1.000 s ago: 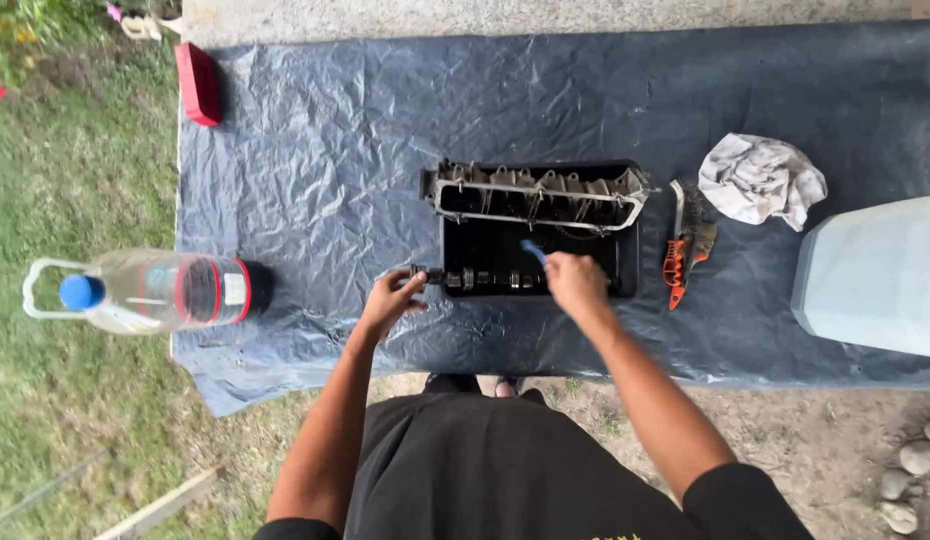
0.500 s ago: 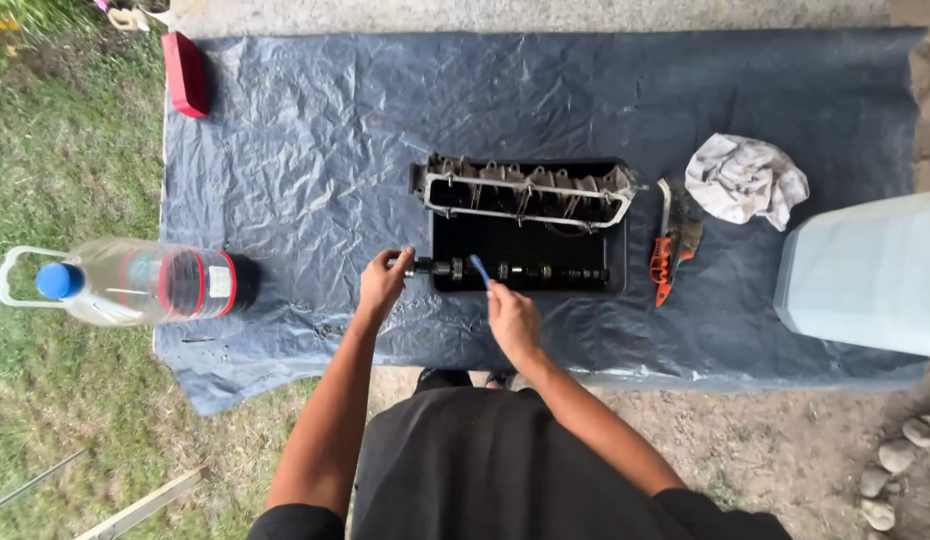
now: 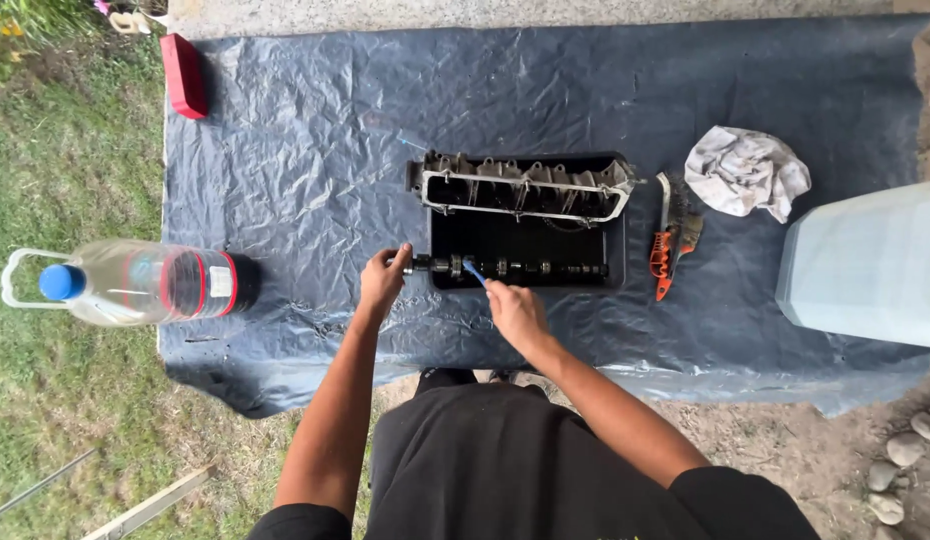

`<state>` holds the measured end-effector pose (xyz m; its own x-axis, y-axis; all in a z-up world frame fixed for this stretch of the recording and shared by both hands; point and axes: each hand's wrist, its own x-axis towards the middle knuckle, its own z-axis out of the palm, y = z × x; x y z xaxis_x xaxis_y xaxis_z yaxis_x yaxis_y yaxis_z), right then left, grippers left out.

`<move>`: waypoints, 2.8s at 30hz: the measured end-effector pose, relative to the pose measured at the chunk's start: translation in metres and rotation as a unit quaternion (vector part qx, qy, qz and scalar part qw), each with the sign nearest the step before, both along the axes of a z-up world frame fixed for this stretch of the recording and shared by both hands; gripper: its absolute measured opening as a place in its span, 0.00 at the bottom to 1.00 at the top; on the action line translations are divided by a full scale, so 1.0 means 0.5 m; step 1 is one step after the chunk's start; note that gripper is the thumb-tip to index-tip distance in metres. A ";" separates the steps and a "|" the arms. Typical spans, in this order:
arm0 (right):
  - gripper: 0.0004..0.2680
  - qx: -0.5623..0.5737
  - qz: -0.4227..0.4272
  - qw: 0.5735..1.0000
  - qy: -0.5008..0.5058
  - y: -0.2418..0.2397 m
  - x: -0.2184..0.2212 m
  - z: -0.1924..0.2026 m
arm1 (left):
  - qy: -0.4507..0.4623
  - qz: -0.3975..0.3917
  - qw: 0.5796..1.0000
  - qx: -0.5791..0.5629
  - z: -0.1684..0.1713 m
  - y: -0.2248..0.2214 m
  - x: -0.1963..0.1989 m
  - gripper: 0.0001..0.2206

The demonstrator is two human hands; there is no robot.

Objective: Cleaning an engine camshaft by scrubbing it with a brush and cleaning solution in a tray.

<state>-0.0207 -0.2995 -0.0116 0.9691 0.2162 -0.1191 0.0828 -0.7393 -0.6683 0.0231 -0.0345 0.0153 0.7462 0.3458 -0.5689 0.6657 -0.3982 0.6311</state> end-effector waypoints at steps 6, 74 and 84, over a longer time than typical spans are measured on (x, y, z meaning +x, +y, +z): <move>0.08 0.014 -0.012 1.000 -0.021 0.012 -0.025 -0.019 | 0.026 -0.012 0.999 0.028 -0.028 0.012 0.005 0.30; 0.06 0.088 -0.091 0.984 0.124 0.041 0.033 0.068 | -0.060 -0.038 0.960 -0.272 -0.091 0.095 -0.050 0.31; 0.07 0.158 -0.263 0.942 0.134 0.108 -0.087 0.067 | -0.035 -0.054 0.984 -0.165 -0.188 0.107 -0.056 0.30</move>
